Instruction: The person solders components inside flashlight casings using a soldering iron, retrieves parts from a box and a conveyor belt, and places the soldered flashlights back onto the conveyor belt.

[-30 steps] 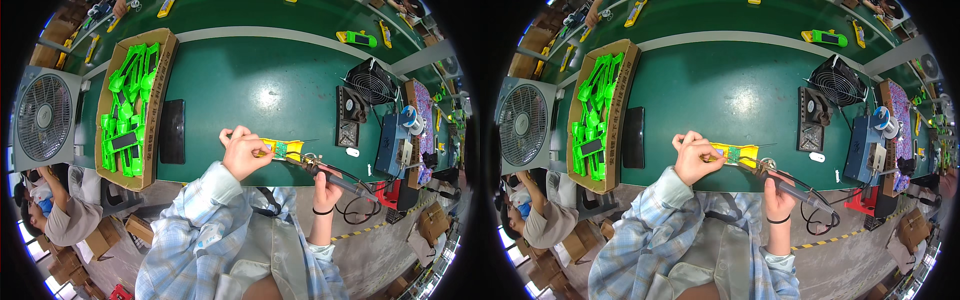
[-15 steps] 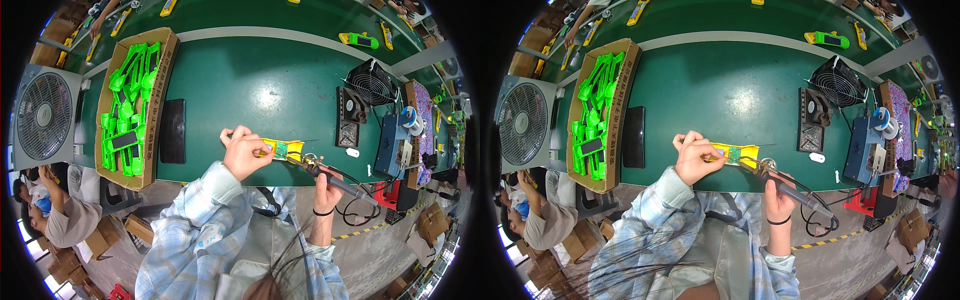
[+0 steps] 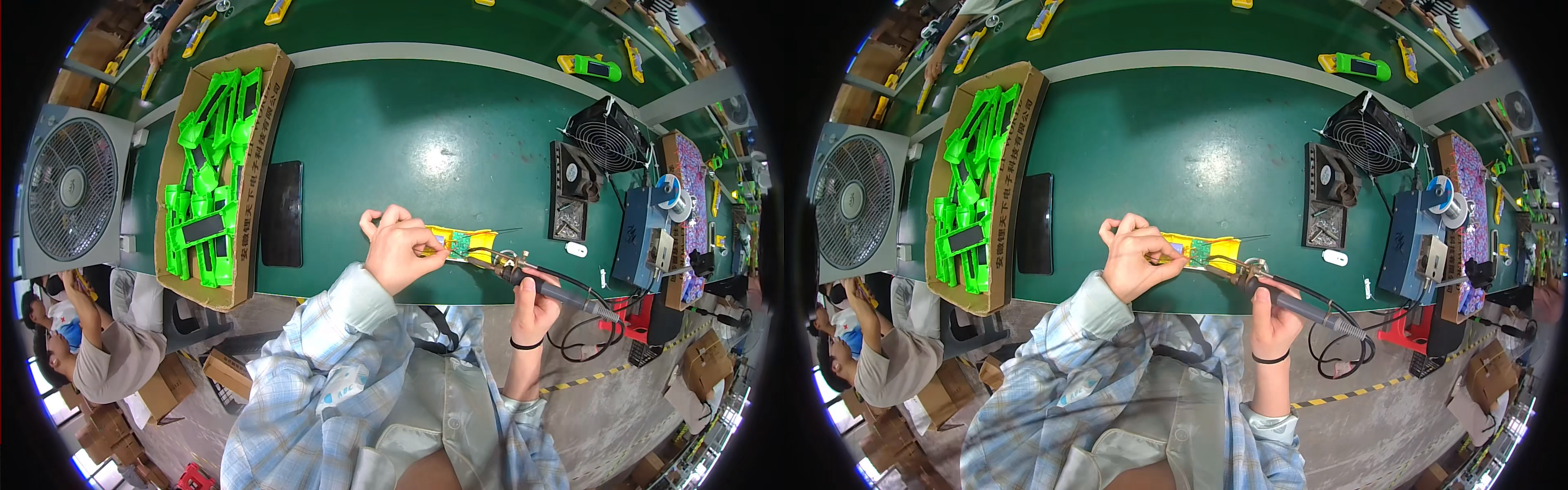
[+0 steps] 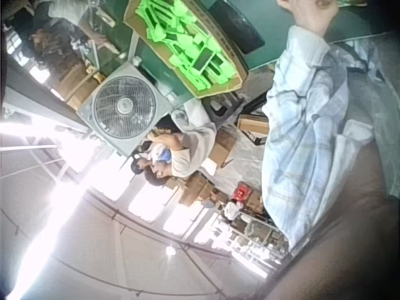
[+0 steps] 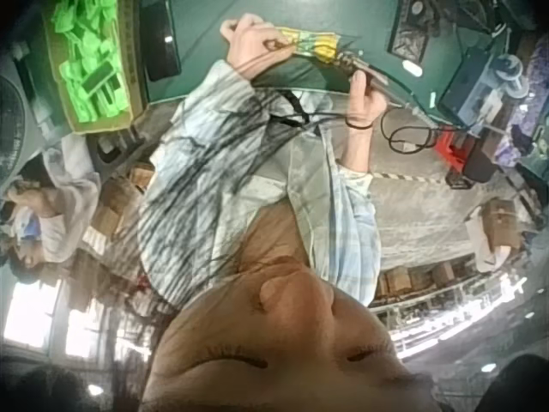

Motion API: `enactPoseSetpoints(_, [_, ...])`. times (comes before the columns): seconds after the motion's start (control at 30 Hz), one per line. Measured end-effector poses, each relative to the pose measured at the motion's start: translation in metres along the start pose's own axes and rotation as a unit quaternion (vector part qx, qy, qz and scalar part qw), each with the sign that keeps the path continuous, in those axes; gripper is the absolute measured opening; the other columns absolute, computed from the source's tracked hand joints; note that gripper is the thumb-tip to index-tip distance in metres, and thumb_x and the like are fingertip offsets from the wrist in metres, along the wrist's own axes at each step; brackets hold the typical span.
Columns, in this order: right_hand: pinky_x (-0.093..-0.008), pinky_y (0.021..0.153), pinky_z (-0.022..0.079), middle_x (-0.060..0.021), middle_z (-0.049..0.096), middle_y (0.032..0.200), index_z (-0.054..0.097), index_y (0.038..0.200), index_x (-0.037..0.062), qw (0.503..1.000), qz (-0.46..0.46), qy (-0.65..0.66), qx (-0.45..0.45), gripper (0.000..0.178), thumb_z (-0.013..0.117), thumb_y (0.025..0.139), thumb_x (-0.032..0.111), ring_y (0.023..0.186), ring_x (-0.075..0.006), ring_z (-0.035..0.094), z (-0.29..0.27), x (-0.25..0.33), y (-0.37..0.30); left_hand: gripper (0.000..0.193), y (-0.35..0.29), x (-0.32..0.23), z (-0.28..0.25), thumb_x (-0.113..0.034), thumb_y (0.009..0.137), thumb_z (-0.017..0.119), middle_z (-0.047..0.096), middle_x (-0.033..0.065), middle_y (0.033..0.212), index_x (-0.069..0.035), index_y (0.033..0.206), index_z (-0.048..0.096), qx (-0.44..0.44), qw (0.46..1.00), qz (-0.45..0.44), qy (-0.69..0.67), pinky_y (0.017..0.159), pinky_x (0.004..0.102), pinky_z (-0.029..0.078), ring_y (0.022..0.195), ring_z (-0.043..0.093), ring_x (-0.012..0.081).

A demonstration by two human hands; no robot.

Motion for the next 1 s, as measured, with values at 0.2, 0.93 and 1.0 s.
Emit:
enactPoseSetpoints(0.2, [-0.0192,0.063,0.041,-0.0071,0.053,0.089,0.053,0.096,-0.0024,1.000,-0.011,-0.024,0.001,0.018,0.055,0.081,0.008,0.071,-0.0088,0.050,-0.0003,0.0015,0.0019,0.012,0.0002,-0.0007,0.0006,-0.023,0.058,0.071,0.046,-0.0072,0.052,-0.014,0.057,0.063,-0.004,1.000,0.005,0.009,0.076,0.0371,0.017,0.073,0.040,0.0126])
enactPoseSetpoints(0.93, [-0.0206,0.069,0.041,-0.0077,0.052,0.095,0.053,0.097,-0.0033,1.000,-0.010,0.016,0.012,0.019,0.054,0.080,0.005,0.078,-0.0099,0.050,-0.0007,0.0009,-0.0015,0.011,-0.0004,-0.0008,-0.0008,-0.022,0.058,0.071,0.044,-0.0075,0.051,-0.015,0.057,0.063,-0.007,1.000,-0.008,-0.011,0.076,0.0370,0.017,0.073,0.041,0.0123])
enactPoseSetpoints(1.0, [-0.0205,0.068,0.041,-0.0077,0.052,0.094,0.053,0.097,-0.0033,1.000,-0.023,0.003,0.013,0.018,0.054,0.081,0.005,0.078,-0.0098,0.050,-0.0010,0.0003,-0.0017,0.011,-0.0004,-0.0006,-0.0002,-0.022,0.058,0.071,0.044,-0.0074,0.051,-0.014,0.057,0.063,-0.005,1.000,-0.007,-0.007,0.076,0.0369,0.017,0.073,0.041,0.0123])
Point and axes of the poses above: each hand's wrist, its own y-axis towards the middle knuckle, its own z-axis out of the palm, x = y × z, the point moved 2 cm from there along y, towards the middle knuckle
